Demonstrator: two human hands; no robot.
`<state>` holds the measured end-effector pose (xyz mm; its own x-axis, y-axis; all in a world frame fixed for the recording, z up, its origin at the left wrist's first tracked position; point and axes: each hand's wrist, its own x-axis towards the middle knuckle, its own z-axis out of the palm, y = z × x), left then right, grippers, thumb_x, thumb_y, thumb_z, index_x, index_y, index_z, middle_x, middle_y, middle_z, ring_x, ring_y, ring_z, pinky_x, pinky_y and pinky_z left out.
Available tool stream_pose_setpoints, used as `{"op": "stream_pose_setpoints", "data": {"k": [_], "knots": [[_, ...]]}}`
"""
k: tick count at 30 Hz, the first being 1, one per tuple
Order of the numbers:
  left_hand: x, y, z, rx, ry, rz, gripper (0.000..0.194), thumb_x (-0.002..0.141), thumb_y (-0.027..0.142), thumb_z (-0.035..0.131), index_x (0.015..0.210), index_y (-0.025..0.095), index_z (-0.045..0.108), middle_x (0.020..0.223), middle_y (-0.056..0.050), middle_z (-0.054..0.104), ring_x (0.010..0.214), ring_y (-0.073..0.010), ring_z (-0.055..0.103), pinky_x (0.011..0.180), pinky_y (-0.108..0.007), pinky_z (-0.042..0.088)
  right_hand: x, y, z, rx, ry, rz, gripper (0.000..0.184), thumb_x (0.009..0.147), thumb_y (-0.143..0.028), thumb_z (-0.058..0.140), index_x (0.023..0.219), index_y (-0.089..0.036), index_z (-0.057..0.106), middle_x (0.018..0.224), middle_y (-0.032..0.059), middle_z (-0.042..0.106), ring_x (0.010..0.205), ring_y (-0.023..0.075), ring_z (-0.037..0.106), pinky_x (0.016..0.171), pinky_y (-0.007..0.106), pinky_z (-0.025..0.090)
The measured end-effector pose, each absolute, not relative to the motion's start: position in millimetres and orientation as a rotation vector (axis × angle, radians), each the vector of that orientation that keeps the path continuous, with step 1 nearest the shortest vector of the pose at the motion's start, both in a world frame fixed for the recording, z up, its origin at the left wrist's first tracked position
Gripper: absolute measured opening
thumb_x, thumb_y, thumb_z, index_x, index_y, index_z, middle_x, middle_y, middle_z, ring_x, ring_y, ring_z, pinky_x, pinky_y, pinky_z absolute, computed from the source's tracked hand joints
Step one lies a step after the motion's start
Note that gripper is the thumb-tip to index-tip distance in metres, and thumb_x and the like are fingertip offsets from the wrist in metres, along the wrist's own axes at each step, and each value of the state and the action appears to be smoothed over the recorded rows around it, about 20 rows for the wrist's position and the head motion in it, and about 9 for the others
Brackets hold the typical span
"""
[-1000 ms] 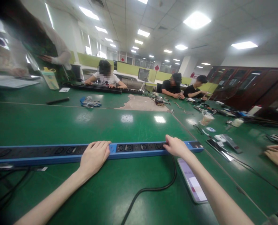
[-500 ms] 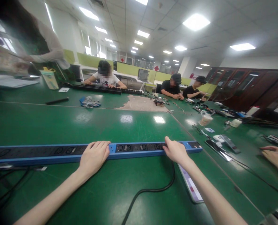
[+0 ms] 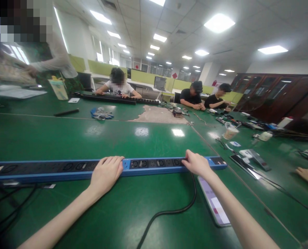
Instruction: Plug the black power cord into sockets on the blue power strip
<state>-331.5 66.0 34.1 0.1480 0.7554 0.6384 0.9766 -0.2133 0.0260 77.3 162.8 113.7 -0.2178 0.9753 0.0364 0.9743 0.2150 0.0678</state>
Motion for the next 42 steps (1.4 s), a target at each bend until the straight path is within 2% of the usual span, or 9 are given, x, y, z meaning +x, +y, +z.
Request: {"op": "stream_pose_setpoints", "data": {"k": [7,14,20,26,30,32,36,40,42], "knots": [[-331,65,35,-2.027,-1.639,-0.751,0.032,0.100,0.026,0.042,0.118,0.020,0.068,0.111,-0.011,0.073,0.104,-0.0260,0.065,0.098,-0.044,0.043,82,158,108,2.054,2.449,0.124,0.033,0.097,-0.057,0.048,0.104,-0.025,0.053,0.083,0.0037,0.069,0.077,0.0219,0.066,0.060,0.027,0.029],[-331,64,38,-2.042,-1.651,-0.756,0.032,0.100,0.026,0.042,0.119,0.020,0.067,0.111,-0.011,0.073,0.104,-0.0267,0.065,0.098,-0.045,0.043,85,176,115,1.824,2.563,0.079,0.043,0.099,-0.056,0.042,0.078,-0.022,0.057,0.088,0.0059,0.069,0.084,0.0213,0.063,0.066,0.028,0.034],[-331,64,38,-2.040,-1.646,-0.762,0.032,0.100,0.027,0.043,0.119,0.020,0.068,0.111,-0.011,0.073,0.104,-0.0269,0.066,0.097,-0.045,0.043,90,178,110,1.889,2.597,-0.036,0.041,0.099,-0.052,0.043,0.076,-0.021,0.054,0.081,0.0039,0.067,0.074,0.0183,0.060,0.065,0.026,0.034],[-332,66,35,-2.038,-1.646,-0.760,0.031,0.100,0.027,0.043,0.119,0.021,0.067,0.110,-0.011,0.073,0.104,-0.0268,0.066,0.097,-0.044,0.043,99,168,101,2.012,2.721,-0.119,0.045,0.097,-0.060,0.043,0.073,-0.022,0.049,0.076,0.0032,0.065,0.071,0.0188,0.059,0.066,0.028,0.040],[-333,67,33,-2.044,-1.648,-0.743,0.032,0.100,0.028,0.043,0.120,0.021,0.067,0.113,-0.011,0.073,0.106,-0.0274,0.065,0.098,-0.045,0.042,109,163,127,2.399,2.870,-0.337,0.044,0.100,-0.060,0.038,0.081,-0.023,0.052,0.080,0.0051,0.070,0.079,0.0209,0.066,0.070,0.029,0.047],[-333,67,33,-2.053,-1.651,-0.730,0.032,0.100,0.028,0.043,0.121,0.021,0.066,0.114,-0.011,0.073,0.106,-0.0277,0.065,0.099,-0.045,0.042,119,160,151,2.540,2.900,-0.476,0.043,0.097,-0.064,0.043,0.089,-0.024,0.056,0.085,0.0060,0.072,0.081,0.0221,0.069,0.072,0.030,0.051],[-333,68,33,-2.059,-1.664,-0.758,0.032,0.100,0.029,0.044,0.120,0.021,0.067,0.114,-0.010,0.073,0.106,-0.0280,0.065,0.100,-0.045,0.042,145,156,188,2.649,2.770,-0.766,0.046,0.090,-0.070,0.053,0.097,-0.024,0.059,0.093,0.0096,0.074,0.075,0.0246,0.071,0.063,0.033,0.055],[-334,69,31,-2.056,-1.657,-0.784,0.031,0.099,0.029,0.045,0.120,0.021,0.067,0.114,-0.010,0.073,0.106,-0.0281,0.065,0.100,-0.045,0.042,175,156,184,2.671,2.569,-0.973,0.046,0.088,-0.068,0.058,0.100,-0.024,0.059,0.095,0.0088,0.074,0.071,0.0234,0.071,0.061,0.034,0.056],[-334,69,30,-2.054,-1.657,-0.792,0.031,0.099,0.030,0.045,0.119,0.021,0.068,0.113,-0.010,0.073,0.106,-0.0281,0.065,0.099,-0.045,0.042,191,159,173,2.650,2.503,-0.938,0.045,0.088,-0.067,0.057,0.099,-0.024,0.060,0.091,0.0087,0.075,0.070,0.0233,0.071,0.060,0.033,0.056]]}}
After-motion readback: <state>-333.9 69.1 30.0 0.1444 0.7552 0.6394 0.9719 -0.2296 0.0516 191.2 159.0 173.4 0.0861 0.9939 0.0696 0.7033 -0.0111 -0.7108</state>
